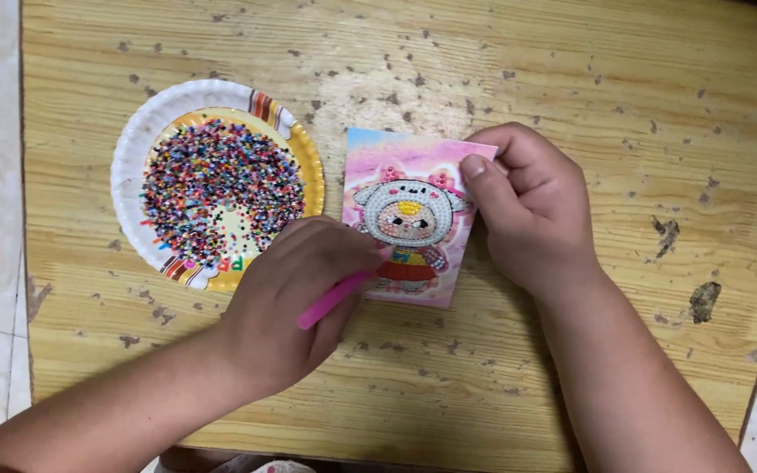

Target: A person performs diamond painting by using a stylus to pick up small colorful beads from a plate and precisely place them onto a sticky patterned card.

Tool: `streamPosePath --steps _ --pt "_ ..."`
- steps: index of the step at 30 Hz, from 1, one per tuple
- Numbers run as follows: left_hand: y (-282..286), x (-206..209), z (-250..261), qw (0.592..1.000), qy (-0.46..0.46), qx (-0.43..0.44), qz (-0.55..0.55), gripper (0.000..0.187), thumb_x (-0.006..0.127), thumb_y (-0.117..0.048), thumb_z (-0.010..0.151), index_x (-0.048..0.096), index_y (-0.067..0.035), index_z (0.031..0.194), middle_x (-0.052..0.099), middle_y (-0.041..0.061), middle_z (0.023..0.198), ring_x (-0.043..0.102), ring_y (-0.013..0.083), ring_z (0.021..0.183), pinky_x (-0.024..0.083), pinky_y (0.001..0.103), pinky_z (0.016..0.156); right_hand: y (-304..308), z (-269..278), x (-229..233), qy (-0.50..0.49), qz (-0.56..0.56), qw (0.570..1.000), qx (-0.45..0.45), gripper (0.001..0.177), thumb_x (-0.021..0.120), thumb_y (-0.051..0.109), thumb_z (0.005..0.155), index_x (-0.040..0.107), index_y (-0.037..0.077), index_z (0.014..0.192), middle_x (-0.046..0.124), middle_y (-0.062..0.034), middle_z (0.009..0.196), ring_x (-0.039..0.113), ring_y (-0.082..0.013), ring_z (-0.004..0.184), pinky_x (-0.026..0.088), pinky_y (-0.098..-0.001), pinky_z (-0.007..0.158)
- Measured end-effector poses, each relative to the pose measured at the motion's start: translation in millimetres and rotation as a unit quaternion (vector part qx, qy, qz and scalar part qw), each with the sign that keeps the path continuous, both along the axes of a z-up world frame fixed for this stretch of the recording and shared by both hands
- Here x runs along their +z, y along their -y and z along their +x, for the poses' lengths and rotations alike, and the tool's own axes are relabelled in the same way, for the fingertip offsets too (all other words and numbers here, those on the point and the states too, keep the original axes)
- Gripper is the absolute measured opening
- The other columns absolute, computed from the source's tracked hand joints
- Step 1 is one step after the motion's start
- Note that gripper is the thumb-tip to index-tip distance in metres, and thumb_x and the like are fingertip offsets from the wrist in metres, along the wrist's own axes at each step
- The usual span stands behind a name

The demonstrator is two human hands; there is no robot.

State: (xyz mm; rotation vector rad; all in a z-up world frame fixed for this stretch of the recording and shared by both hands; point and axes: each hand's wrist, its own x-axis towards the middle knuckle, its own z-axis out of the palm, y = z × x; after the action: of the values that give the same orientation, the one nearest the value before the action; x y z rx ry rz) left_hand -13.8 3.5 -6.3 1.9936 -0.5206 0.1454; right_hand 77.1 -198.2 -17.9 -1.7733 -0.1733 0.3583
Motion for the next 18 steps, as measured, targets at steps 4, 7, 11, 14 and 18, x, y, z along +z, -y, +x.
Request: streamPosePath --steps 4,7,11,14,18 --pt "3 -5 1 1.000 0.007 -0.012 0.005 0.018 0.042 -0.007 0.094 0.051 0.001 0.108 0.060 0.014 0.103 0.061 0.0323 0.091 0.048 0.043 0.086 2 0 -3 -0.002 -0.014 1.000 -0.006 0.009 0.052 0.010 0.095 0.057 0.006 0.089 0.056 0.0014 0.076 0.051 -0.0077 0.069 0.044 -0.0228 0.058" --pt "4 -7 1 1.000 0.007 -0.005 0.020 0.018 0.044 -0.007 0.094 0.052 0.000 0.108 0.061 0.015 0.102 0.061 0.0327 0.090 0.047 0.042 0.084 2 1 -3 0.005 0.009 1.000 0.006 0.007 0.051 0.009 0.095 0.056 0.005 0.093 0.055 0.0013 0.078 0.050 -0.0078 0.072 0.045 -0.0236 0.063" --pt "5 -9 1 1.000 0.006 -0.004 0.029 0.019 0.044 -0.007 0.094 0.052 0.000 0.110 0.060 0.016 0.103 0.061 0.0330 0.091 0.048 0.042 0.085 0 0 4 -0.023 -0.015 1.000 -0.006 0.009 0.051 0.008 0.094 0.057 0.006 0.088 0.056 0.0013 0.075 0.050 -0.0075 0.068 0.043 -0.0226 0.058" --pt "5 -8 2 0.999 0.006 -0.006 0.034 0.019 0.043 -0.007 0.094 0.051 0.000 0.110 0.060 0.016 0.103 0.060 0.0330 0.091 0.047 0.042 0.085 0 1 3 -0.028 -0.017 0.999 -0.007 0.009 0.051 0.009 0.094 0.057 0.006 0.087 0.056 0.0014 0.074 0.051 -0.0073 0.067 0.044 -0.0223 0.056" --pt "6 -7 4 0.999 0.011 -0.007 0.035 0.019 0.042 -0.009 0.095 0.051 0.001 0.108 0.060 0.016 0.100 0.061 0.0329 0.089 0.047 0.042 0.083 -2 1 6 -0.043 -0.037 0.998 -0.018 0.008 0.052 0.008 0.094 0.059 0.006 0.089 0.058 0.0018 0.073 0.052 -0.0062 0.065 0.045 -0.0213 0.056"
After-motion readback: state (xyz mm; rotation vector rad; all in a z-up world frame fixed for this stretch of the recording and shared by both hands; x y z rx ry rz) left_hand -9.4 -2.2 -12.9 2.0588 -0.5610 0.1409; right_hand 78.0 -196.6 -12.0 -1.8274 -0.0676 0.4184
